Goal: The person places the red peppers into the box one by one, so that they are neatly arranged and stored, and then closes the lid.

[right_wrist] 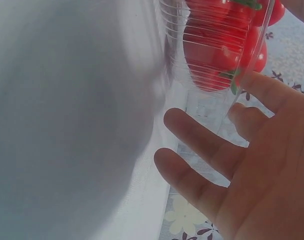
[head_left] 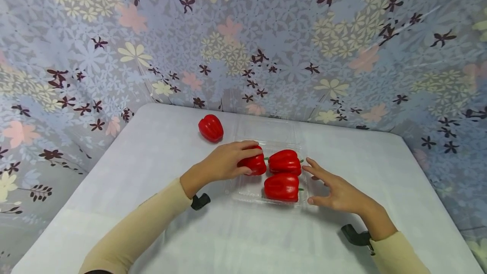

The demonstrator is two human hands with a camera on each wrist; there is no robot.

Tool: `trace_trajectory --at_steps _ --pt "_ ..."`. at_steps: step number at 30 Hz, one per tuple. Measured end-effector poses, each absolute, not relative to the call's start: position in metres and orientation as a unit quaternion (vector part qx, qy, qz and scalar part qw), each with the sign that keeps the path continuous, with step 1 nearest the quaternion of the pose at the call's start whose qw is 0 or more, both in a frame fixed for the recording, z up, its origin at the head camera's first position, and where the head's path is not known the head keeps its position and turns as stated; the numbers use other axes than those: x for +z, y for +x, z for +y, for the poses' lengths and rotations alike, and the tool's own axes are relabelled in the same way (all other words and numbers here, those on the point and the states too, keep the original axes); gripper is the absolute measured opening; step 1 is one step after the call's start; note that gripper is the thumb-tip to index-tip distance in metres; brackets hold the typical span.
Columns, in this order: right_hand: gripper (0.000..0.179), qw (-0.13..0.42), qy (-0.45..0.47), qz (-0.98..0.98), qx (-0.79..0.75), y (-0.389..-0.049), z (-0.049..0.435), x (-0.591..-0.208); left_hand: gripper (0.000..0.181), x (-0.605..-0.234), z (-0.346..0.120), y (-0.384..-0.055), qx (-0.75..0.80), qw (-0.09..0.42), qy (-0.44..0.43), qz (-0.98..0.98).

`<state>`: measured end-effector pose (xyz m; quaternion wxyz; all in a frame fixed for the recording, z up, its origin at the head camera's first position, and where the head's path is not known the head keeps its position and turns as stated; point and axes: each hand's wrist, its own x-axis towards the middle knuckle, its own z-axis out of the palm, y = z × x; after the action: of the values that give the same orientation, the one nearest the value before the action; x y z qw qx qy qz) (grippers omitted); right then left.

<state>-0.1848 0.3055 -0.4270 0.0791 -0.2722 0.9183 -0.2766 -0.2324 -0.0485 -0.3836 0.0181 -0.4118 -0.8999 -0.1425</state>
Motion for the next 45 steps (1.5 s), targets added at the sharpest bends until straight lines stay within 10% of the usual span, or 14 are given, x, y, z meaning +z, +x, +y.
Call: trace_trajectory --at_steps 34,45 --pt "0.085 0.081 -0.266 0.918 -0.282 -0.184 0.306 -0.428 0.059 -0.408 -0.04 -0.243 -0.099 -0.023 -0.406 -0.908" --pt "0.085 0.08 -0.262 0.918 -0.287 -0.183 0.305 -0.43 0.055 -0.42 -0.043 -0.244 -0.091 0.055 -0.444 -0.89"
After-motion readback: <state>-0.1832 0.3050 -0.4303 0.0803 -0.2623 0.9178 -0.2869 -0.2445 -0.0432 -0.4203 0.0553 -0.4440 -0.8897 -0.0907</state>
